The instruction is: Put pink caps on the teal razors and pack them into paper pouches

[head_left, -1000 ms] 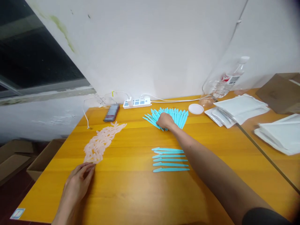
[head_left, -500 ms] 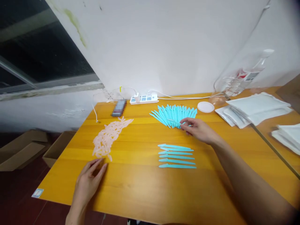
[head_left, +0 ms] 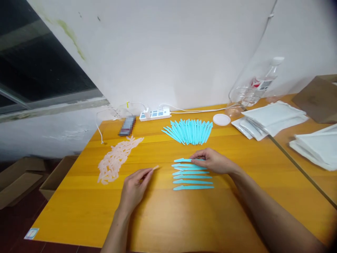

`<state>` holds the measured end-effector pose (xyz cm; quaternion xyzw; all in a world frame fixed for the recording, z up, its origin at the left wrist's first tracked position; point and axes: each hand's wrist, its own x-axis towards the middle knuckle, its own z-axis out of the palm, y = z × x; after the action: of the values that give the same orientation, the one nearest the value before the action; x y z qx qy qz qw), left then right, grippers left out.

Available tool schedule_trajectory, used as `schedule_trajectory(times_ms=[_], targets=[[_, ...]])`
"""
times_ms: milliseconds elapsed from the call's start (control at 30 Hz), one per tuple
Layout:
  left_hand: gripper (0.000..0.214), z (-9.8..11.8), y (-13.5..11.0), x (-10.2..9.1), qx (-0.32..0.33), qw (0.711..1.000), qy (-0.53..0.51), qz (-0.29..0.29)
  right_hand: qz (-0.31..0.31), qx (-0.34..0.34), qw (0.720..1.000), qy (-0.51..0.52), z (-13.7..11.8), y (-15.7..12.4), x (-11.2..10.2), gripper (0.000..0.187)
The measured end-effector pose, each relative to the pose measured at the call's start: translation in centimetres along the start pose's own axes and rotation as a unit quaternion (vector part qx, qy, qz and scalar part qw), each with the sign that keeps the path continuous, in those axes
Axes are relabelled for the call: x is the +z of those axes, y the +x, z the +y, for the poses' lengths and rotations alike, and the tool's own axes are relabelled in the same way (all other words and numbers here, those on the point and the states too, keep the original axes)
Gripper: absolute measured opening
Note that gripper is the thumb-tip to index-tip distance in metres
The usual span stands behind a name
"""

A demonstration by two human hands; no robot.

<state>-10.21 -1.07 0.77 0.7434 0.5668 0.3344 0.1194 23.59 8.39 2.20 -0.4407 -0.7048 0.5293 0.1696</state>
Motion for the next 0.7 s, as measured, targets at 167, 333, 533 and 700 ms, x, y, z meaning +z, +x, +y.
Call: schedule_trajectory(times_ms=[167,333,533,700], targets=[[0.018,3.8,3.4,2.7,0.109,0.991,-0.075,-0.002,-0.023,-0.003,0.999,0.023,-0.2,-0.5,-0.2,0.040],[0.020,4.2,4.0,3.2,0.153,0.986,-0.069,-0.021,-0.033,-0.015,0.999,0.014,-0.3,-0.8,-0.3,0.038],[0.019,3.9,3.5,1.9,0.132,0.988,-0.083,-0.005,-0.028,-0.003,1.000,0.007,-0.6,-1.1,-0.6,0.038],[0.022,4.5,3.7,2.2,0.160,0.982,-0.097,-0.029,-0.050,-0.029,0.998,-0.016,-1.1,-0.9,-0.4,0.038]])
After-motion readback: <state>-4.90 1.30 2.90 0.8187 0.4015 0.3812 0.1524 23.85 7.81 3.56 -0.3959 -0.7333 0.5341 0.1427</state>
